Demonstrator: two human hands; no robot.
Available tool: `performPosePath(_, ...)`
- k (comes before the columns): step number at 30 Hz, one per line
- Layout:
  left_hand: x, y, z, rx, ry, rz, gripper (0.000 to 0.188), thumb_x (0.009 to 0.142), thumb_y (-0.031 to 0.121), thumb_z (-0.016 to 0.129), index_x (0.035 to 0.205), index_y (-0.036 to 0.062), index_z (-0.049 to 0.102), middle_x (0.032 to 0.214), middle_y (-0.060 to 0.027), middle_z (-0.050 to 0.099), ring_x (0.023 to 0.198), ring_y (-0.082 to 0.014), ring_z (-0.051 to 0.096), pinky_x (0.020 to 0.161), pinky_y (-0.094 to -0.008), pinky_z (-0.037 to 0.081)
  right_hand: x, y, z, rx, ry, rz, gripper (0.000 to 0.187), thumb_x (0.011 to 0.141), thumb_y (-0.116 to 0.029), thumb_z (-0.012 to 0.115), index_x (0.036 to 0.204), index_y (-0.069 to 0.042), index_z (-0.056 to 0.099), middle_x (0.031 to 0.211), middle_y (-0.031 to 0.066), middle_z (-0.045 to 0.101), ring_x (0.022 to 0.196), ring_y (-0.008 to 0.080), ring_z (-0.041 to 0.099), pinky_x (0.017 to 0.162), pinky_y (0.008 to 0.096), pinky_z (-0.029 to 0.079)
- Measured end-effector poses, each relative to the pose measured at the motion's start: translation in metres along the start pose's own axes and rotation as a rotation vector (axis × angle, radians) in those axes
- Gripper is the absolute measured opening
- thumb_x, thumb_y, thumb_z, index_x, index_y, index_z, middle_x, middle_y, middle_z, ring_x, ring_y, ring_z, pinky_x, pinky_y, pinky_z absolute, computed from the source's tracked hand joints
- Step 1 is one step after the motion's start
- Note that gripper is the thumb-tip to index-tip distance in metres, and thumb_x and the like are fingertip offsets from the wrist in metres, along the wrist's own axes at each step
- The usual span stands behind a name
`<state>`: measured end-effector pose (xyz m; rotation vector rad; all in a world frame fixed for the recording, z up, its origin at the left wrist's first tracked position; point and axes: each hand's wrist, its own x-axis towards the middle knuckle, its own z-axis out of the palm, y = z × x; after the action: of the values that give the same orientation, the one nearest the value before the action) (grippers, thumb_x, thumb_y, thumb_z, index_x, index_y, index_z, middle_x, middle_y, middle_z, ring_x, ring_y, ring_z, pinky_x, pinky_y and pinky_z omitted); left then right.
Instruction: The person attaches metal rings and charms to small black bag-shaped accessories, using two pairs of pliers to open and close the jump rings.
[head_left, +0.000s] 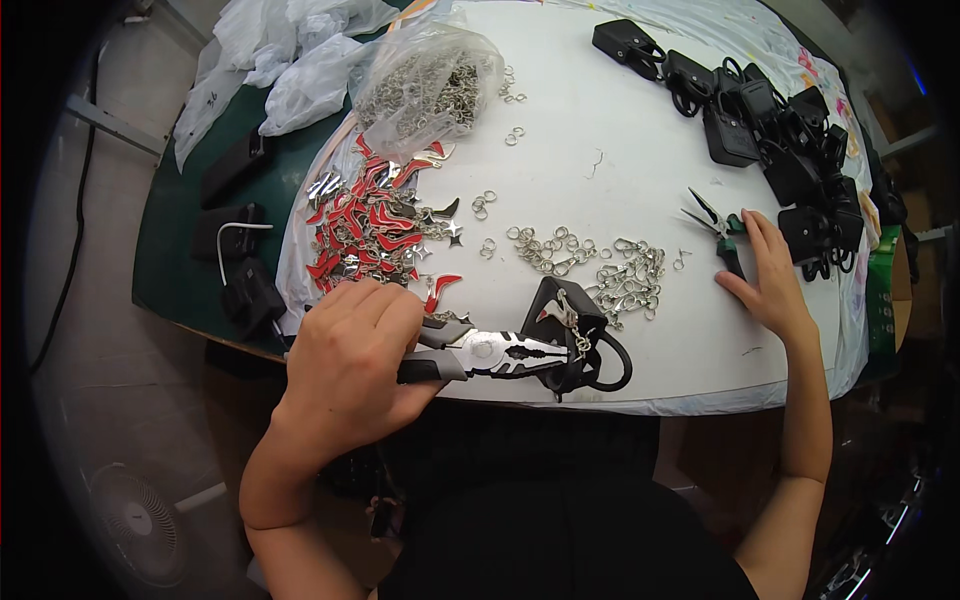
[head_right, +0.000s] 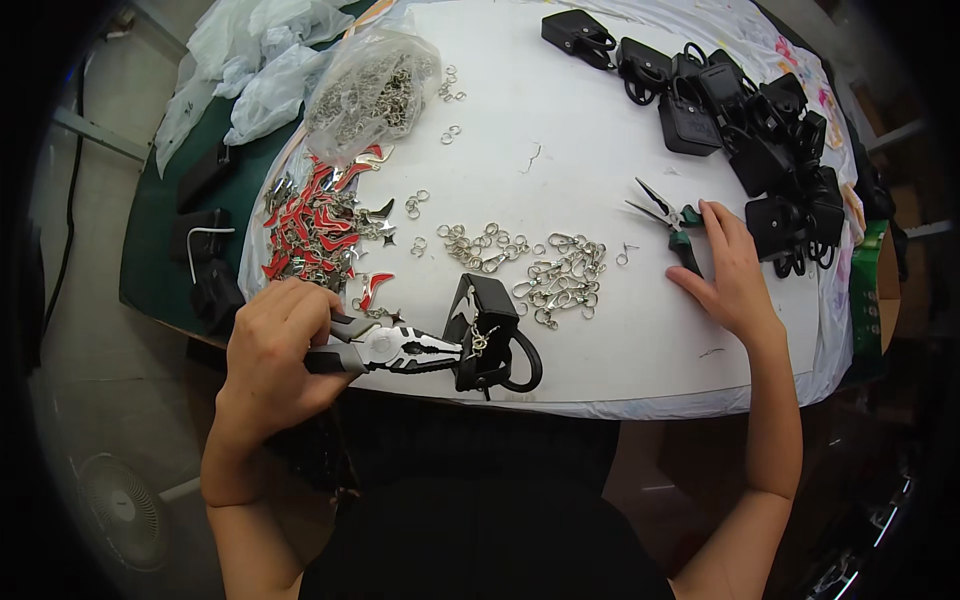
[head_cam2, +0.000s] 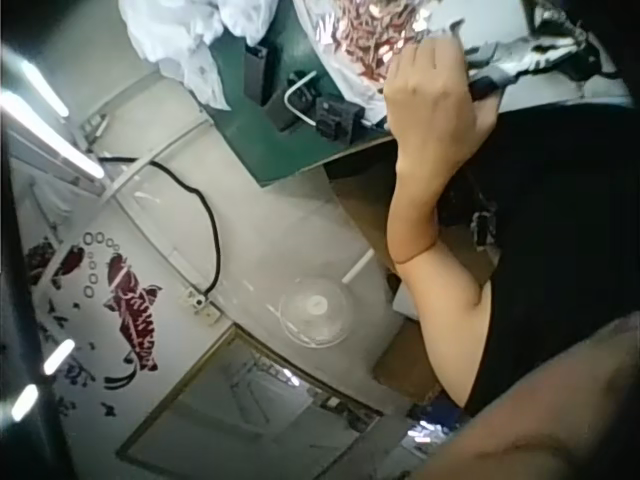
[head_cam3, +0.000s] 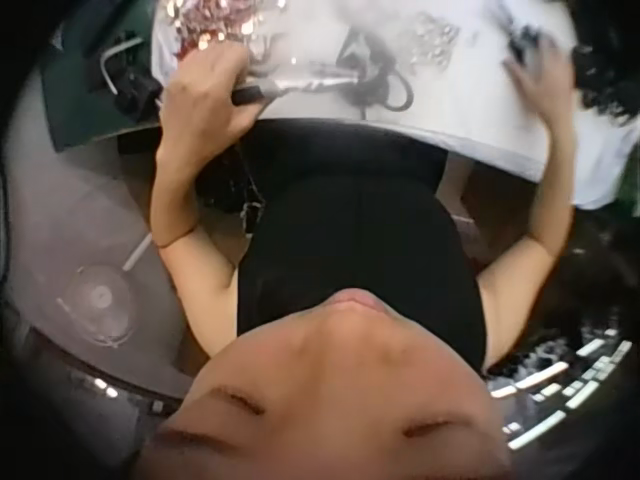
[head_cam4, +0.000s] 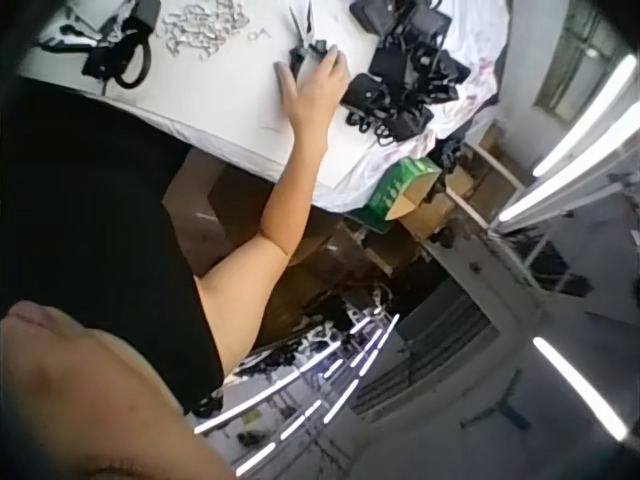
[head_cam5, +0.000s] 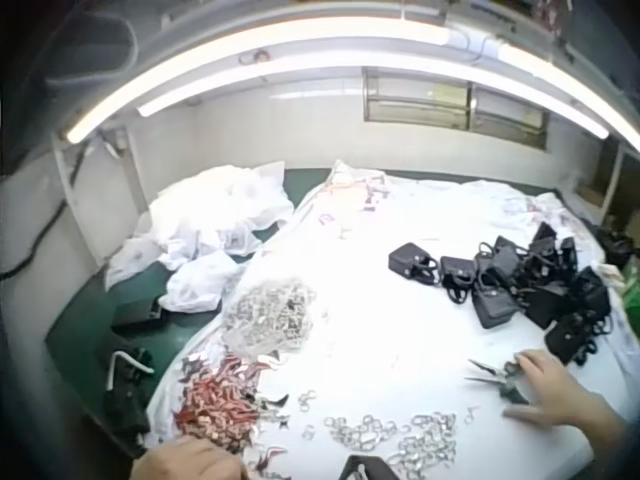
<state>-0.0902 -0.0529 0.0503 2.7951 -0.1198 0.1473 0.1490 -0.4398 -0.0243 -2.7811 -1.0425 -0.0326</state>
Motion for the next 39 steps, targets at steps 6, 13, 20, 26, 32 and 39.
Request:
performPosePath(6, 0.002, -0.002, -0.003, -0.012, 0.045, 0.059, 0.039, 0.054, 0.012, 0.079, 0.089, 0.0058, 0.062, 0.084, -0.0080, 0.061, 0.073, -0.0298, 0.058, 0.067, -0.0394, 0.045, 0.002, -0.021, 0.000, 0.220, 0.004, 0.016, 0.053, 0.086, -0.017, 0.072, 0.129, 0.007, 0.053, 0.118, 0.0203, 0.056, 0.108, 0.0378, 0.056, 0.094, 0.0421, 0.045)
performPosePath(13, -0.002, -0.006, -0.008, 0.040, 0.055, 0.091, 0.042, 0.051, 0.017, 0.081, 0.089, 0.0080, 0.064, 0.082, -0.0060, 0.061, 0.076, -0.0268, 0.060, 0.072, -0.0382, 0.048, -0.007, -0.115, -0.077, 0.335, -0.075, -0.514, 0.067, 0.065, -0.029, 0.084, 0.120, 0.000, 0.060, 0.106, 0.0148, 0.056, 0.089, 0.0323, 0.057, 0.078, 0.0421, 0.048)
performPosePath(20, -0.005, -0.007, -0.011, 0.030, 0.111, 0.096, 0.039, 0.052, 0.018, 0.081, 0.086, 0.0070, 0.064, 0.081, -0.0058, 0.064, 0.073, -0.0272, 0.061, 0.068, -0.0380, 0.046, -0.010, -0.132, -0.092, 0.108, 0.026, -0.572, 0.068, 0.066, -0.037, 0.081, 0.120, -0.001, 0.061, 0.108, 0.0134, 0.054, 0.092, 0.0324, 0.056, 0.078, 0.0441, 0.047)
performPosePath(26, -0.007, -0.008, -0.013, 0.034, 0.110, 0.091, 0.036, 0.054, 0.018, 0.080, 0.083, 0.0060, 0.064, 0.079, -0.0056, 0.064, 0.071, -0.0270, 0.061, 0.065, -0.0374, 0.045, -0.008, -0.134, -0.094, 0.059, 0.099, -0.605, 0.067, 0.071, -0.041, 0.076, 0.120, 0.001, 0.061, 0.107, 0.0133, 0.054, 0.089, 0.0311, 0.056, 0.074, 0.0435, 0.046)
performPosePath(32, -0.010, -0.009, -0.012, 0.047, 0.109, 0.102, 0.039, 0.053, 0.020, 0.081, 0.086, 0.0080, 0.064, 0.080, -0.0047, 0.064, 0.072, -0.0256, 0.061, 0.066, -0.0372, 0.047, -0.003, -0.135, -0.092, 0.046, 0.070, -0.661, 0.064, 0.075, -0.043, 0.073, 0.118, 0.004, 0.061, 0.104, 0.0151, 0.056, 0.083, 0.0308, 0.057, 0.069, 0.0425, 0.046)
performPosePath(39, -0.016, -0.009, -0.001, 0.048, 0.241, 0.138, 0.046, 0.048, 0.018, 0.082, 0.090, 0.0057, 0.065, 0.084, -0.0054, 0.067, 0.076, -0.0255, 0.066, 0.066, -0.0372, 0.051, -0.015, -0.141, -0.084, 0.220, -0.001, -0.525, 0.064, 0.071, -0.036, 0.081, 0.116, 0.005, 0.059, 0.100, 0.0162, 0.060, 0.076, 0.0309, 0.058, 0.065, 0.0408, 0.048)
